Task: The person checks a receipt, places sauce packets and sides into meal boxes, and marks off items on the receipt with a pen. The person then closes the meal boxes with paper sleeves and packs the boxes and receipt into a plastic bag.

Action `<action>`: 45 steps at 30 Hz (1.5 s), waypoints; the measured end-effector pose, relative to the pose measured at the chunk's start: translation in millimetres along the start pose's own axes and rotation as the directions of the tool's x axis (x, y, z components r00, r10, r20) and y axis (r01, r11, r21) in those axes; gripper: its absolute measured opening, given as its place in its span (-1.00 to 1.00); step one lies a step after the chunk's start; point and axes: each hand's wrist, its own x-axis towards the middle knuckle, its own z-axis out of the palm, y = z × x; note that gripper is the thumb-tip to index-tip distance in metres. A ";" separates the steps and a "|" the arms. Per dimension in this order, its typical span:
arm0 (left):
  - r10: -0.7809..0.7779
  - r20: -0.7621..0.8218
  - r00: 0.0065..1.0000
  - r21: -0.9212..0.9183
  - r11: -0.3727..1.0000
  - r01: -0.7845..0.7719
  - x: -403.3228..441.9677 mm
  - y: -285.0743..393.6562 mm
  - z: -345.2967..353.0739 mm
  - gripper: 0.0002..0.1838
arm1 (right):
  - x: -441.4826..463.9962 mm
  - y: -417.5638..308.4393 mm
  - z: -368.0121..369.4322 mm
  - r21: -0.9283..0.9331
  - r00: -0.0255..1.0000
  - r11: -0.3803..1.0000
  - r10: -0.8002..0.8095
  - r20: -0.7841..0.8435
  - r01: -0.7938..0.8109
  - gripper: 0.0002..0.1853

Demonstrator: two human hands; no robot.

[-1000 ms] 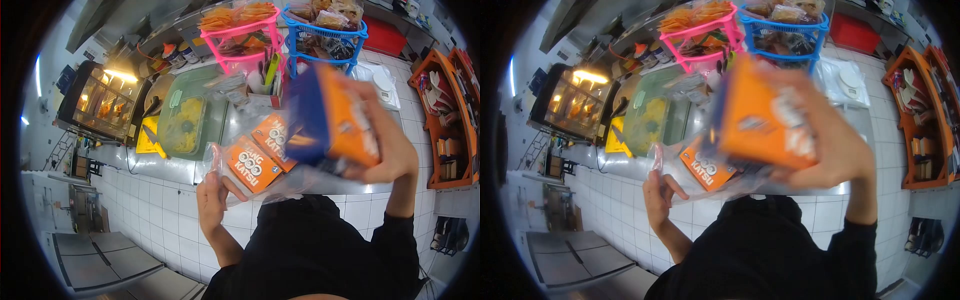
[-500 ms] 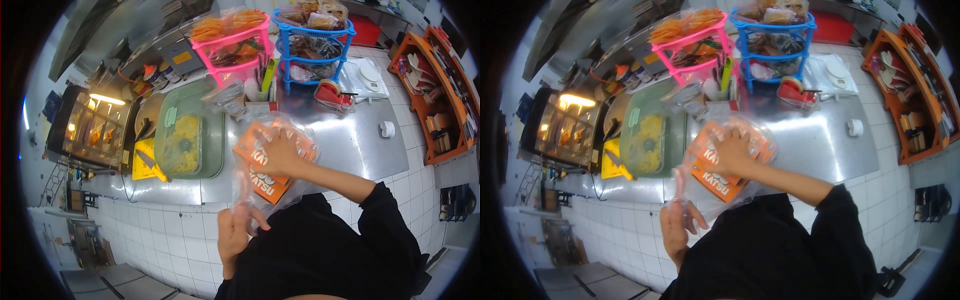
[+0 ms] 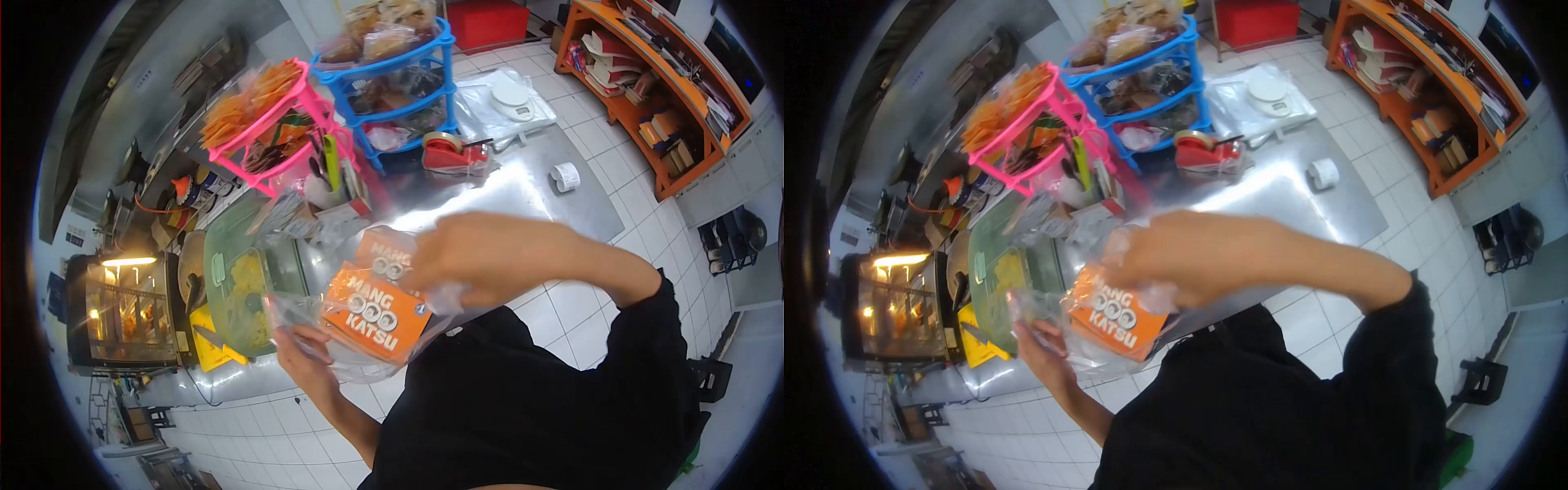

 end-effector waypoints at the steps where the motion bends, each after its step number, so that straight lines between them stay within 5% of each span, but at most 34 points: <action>1: -0.022 -0.084 0.996 -0.034 0.999 0.020 2.0 4.0 5.7 -0.42 | -1.3 9.9 -13.0 0.068 0.991 0.997 -0.034 -0.128 0.043 -0.57; 7: 0.242 -0.175 0.954 -0.361 0.886 -0.291 4.1 66.2 12.4 -0.49 | -15.5 48.8 -60.0 0.466 0.856 0.875 0.339 -0.389 -0.135 -0.68; 9: 0.244 -0.211 0.947 -0.357 0.882 -0.307 3.2 66.5 18.5 -0.48 | -24.8 57.1 -68.1 0.492 0.833 0.858 0.378 -0.405 -0.150 -0.78; 11: 0.218 -0.279 0.935 -0.296 0.907 -0.300 0.2 60.4 33.2 -0.48 | -45.9 67.6 -76.3 0.429 0.863 0.899 0.284 -0.418 -0.088 -0.72; 14: 0.175 -0.371 0.912 -0.178 0.950 -0.255 -2.4 45.4 45.9 -0.46 | -93.9 112.4 -61.5 0.577 0.770 0.814 0.411 -0.489 -0.068 -0.60; 16: 0.180 -0.331 0.926 -0.188 0.949 -0.251 -8.5 46.4 41.1 -0.45 | -155.7 165.9 -47.8 0.562 0.487 0.672 0.739 -0.465 -0.482 -0.48; 17: 0.200 -0.303 0.932 -0.105 0.965 -0.241 -12.2 49.5 43.1 -0.45 | -213.8 220.1 -13.0 0.346 0.335 0.629 0.711 -0.618 -0.696 -0.26; 18: 0.214 -0.275 0.937 -0.024 0.973 -0.230 -15.6 52.1 49.0 -0.44 | -284.3 274.4 26.8 0.007 0.209 0.309 0.662 -0.720 -0.951 -0.05; 19: 0.222 -0.244 0.944 0.056 0.975 -0.214 -18.4 54.2 51.1 -0.43 | -273.3 244.7 18.4 0.129 -0.243 -0.206 0.813 -0.528 -0.970 0.00; 20: 0.234 -0.131 0.963 0.279 0.941 -0.191 -17.3 50.2 39.0 -0.38 | -287.6 246.2 29.4 0.171 -0.278 -0.222 0.834 -0.477 -0.960 -0.03; 21: 0.227 -0.083 0.970 0.295 0.936 -0.194 -18.9 52.1 39.7 -0.38 | -309.7 258.8 40.7 0.210 -0.313 -0.244 0.851 -0.423 -0.947 -0.06; 24: 0.178 -0.003 0.984 0.337 0.927 -0.166 -18.2 62.1 56.5 -0.33 | -359.7 319.2 78.9 0.283 0.019 0.121 0.941 -0.339 -0.951 -0.17; 26: 0.130 -0.054 0.990 0.351 0.931 -0.103 -21.0 75.9 70.3 -0.29 | -279.6 279.9 38.1 0.260 0.185 0.268 0.935 -0.303 -0.927 -0.29; 27: 0.139 -0.048 0.989 0.353 0.929 -0.114 -21.4 75.7 67.7 -0.29 | -253.6 280.7 33.8 0.342 0.446 0.618 0.766 -0.462 -0.708 -0.40; 28: 0.147 -0.039 0.988 0.354 0.927 -0.124 -21.4 74.1 63.5 -0.29 | -190.5 233.3 4.4 0.546 0.580 0.731 0.671 -0.462 -0.410 -0.45; 29: 0.156 -0.029 0.987 0.354 0.925 -0.135 -21.3 73.0 60.0 -0.29 | -131.9 170.8 -30.7 0.687 0.644 0.651 0.683 -0.344 -0.324 -0.45; 31: 0.156 -0.006 0.988 0.321 0.936 -0.146 -20.3 71.9 54.5 -0.31 | -65.2 115.1 -50.8 0.742 0.880 0.671 0.355 -0.314 -0.006 -0.40; 32: 0.147 0.020 0.989 0.303 0.942 -0.146 -19.0 69.3 48.3 -0.32 | -34.7 92.6 -39.1 0.815 0.928 0.551 0.178 -0.327 0.182 -0.38; 33: 0.139 0.047 0.989 0.285 0.947 -0.147 -18.4 67.0 41.0 -0.34 | -6.9 71.6 -28.7 0.861 0.932 0.381 -0.002 -0.363 0.337 -0.36; 34: 0.078 0.078 0.994 0.227 0.969 -0.094 -19.1 65.4 32.2 -0.42 | 15.6 52.8 -29.6 0.801 0.977 0.559 -0.122 -0.177 0.215 -0.31; 35: 0.074 0.022 0.997 0.213 0.974 -0.077 -17.3 62.7 26.0 -0.47 | 37.7 42.6 -16.3 0.784 0.972 0.592 -0.229 -0.056 0.185 -0.32; 37: 0.057 -0.068 0.996 0.129 0.991 -0.048 -14.9 56.3 13.4 -0.52 | 69.2 41.3 44.1 0.875 0.927 0.482 -0.306 0.219 -0.047 -0.34; 38: 0.047 -0.102 0.994 0.058 0.997 -0.041 -15.6 53.3 6.1 -0.53 | 75.5 48.8 73.9 0.868 0.900 0.459 -0.271 0.340 -0.189 -0.35; 39: 0.015 -0.125 0.992 0.189 0.982 0.009 -17.9 53.6 -4.4 -0.52 | 75.5 58.4 101.2 0.830 0.879 0.471 -0.201 0.431 -0.300 -0.36; 42: 0.026 -0.252 0.967 0.488 0.867 0.104 -23.6 43.5 -32.5 -0.46 | 52.5 86.3 150.2 0.705 0.934 0.623 0.130 0.334 -0.339 -0.71; 44: 0.561 -0.248 0.790 0.851 0.516 -0.099 -32.1 50.4 -22.2 -0.55 | 36.3 101.2 145.4 0.670 0.840 0.507 0.286 0.462 -0.542 -0.68; 45: 0.605 -0.271 0.749 0.819 0.554 -0.151 -41.9 54.2 -9.2 -0.61 | 33.2 99.9 140.6 0.679 0.819 0.459 0.348 0.456 -0.573 -0.65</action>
